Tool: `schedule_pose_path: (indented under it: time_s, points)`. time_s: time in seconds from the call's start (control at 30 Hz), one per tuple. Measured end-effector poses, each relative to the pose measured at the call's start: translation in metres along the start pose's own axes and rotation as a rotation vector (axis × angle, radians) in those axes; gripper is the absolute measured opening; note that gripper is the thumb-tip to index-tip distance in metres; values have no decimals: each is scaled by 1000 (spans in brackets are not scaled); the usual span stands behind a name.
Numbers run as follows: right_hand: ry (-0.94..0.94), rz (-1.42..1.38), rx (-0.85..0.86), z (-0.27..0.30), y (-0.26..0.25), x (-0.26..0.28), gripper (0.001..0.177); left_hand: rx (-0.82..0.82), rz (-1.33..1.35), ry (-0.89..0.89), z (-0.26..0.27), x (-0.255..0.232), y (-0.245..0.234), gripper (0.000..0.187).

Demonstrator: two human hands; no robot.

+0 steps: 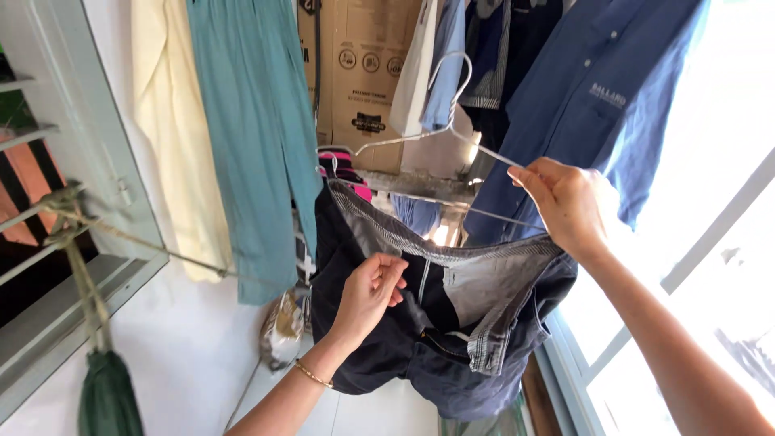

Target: Hanging shorts and other garments on hangers and placing them on a clothes rail.

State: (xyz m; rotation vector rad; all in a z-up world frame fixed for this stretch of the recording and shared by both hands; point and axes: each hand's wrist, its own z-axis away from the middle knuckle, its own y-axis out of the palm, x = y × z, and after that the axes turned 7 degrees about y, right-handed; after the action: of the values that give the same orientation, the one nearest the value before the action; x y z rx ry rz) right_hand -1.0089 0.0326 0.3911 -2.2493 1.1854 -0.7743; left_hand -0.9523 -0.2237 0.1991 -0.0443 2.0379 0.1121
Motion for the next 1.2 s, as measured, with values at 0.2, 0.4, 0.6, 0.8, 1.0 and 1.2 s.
schedule_pose_path:
  time_s: [0.2, 0.4, 0.6, 0.8, 1.0, 1.2]
  points:
    - [94, 94, 48, -25, 21, -16, 39, 20, 53, 245, -79, -35, 26, 30]
    - [139, 143, 75, -54, 60, -15, 39, 138, 226, 218, -188, -50, 63, 38]
    - [147, 143, 69, -94, 84, -17, 34, 169, 428, -76, -285, -39, 63, 19]
    - [181, -499, 462, -132, 84, -34, 30, 313, 674, -54, -343, -25, 22, 8]
    - [611, -935, 387, -144, 119, -17, 33, 324, 578, -77, -399, -25, -5, 6]
    - [441, -824, 189, -191, 172, -26, 48, 333, 503, -67, -461, -8, -22, 12]
